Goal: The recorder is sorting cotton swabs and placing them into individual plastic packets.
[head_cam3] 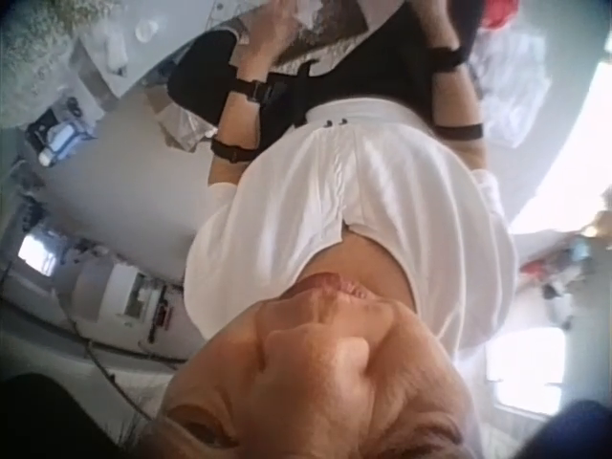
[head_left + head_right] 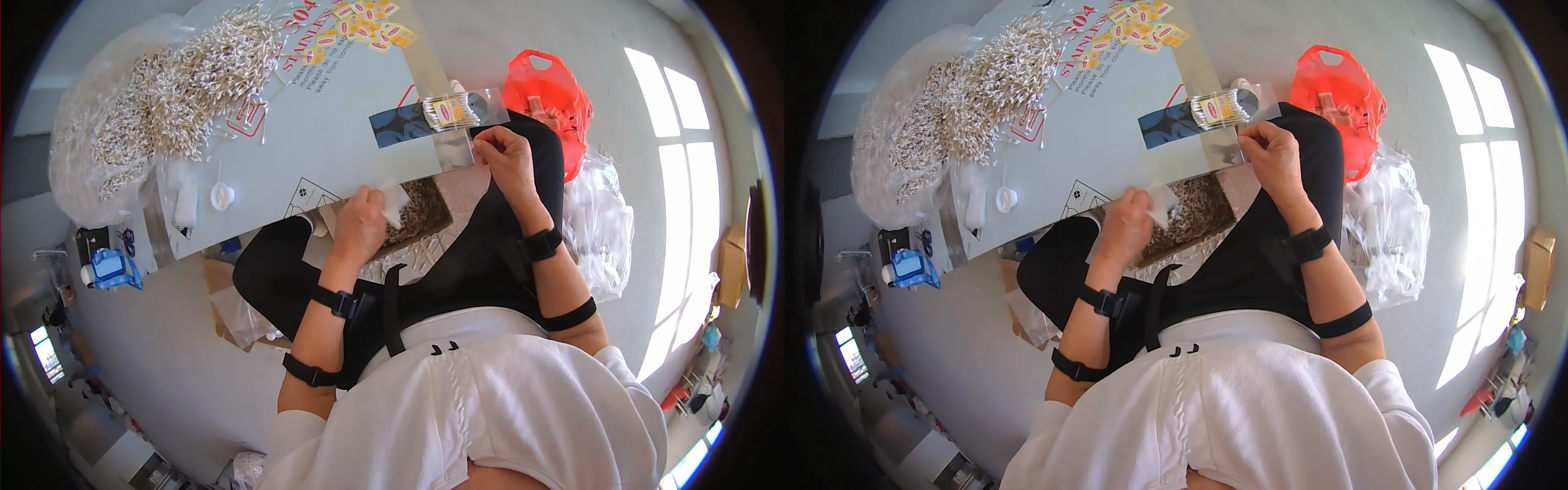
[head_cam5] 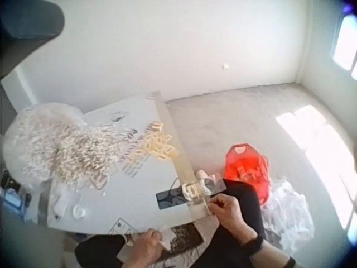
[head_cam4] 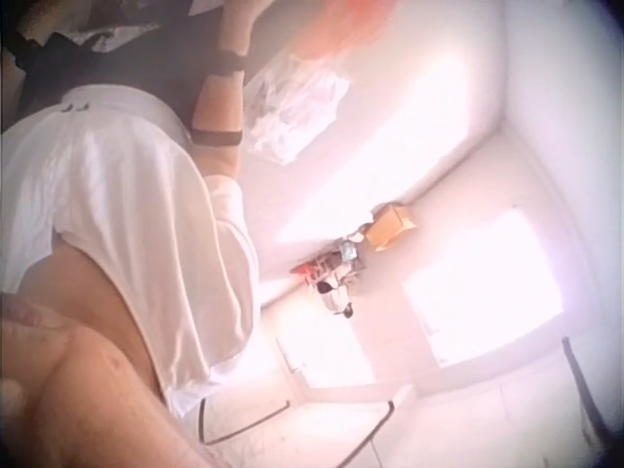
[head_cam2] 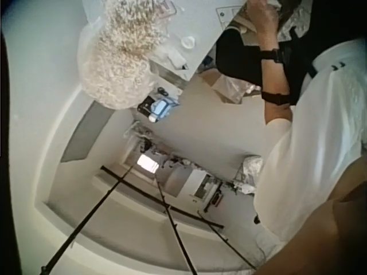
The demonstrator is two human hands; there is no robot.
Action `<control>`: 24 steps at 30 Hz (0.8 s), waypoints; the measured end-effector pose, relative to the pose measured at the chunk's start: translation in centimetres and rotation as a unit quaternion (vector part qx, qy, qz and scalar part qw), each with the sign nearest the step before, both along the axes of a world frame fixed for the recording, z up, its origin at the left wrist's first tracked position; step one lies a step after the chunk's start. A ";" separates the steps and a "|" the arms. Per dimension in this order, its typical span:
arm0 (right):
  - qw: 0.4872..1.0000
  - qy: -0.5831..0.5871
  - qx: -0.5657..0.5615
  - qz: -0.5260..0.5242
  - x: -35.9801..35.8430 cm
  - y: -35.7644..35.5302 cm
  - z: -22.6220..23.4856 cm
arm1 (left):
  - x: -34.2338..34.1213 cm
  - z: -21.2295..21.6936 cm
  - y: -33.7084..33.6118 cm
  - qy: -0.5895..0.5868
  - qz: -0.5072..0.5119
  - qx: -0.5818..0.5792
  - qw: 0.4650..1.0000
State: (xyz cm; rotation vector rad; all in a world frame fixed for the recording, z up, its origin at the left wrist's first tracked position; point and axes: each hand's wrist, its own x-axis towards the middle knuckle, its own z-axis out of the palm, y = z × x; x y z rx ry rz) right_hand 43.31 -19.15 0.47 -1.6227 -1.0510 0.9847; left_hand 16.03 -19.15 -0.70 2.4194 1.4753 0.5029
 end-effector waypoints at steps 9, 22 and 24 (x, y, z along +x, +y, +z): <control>0.810 -0.555 0.069 0.173 -1.9 3.4 -1.4 | -5.1 2.0 3.9 -0.120 0.095 -0.061 0.986; 0.841 -0.503 0.021 0.198 -1.7 4.0 -3.4 | -6.7 -0.4 4.3 -0.178 0.090 -0.073 0.977; 0.848 -0.490 0.014 0.200 -1.7 4.1 -3.3 | -6.8 -0.5 4.3 -0.186 0.095 -0.079 0.975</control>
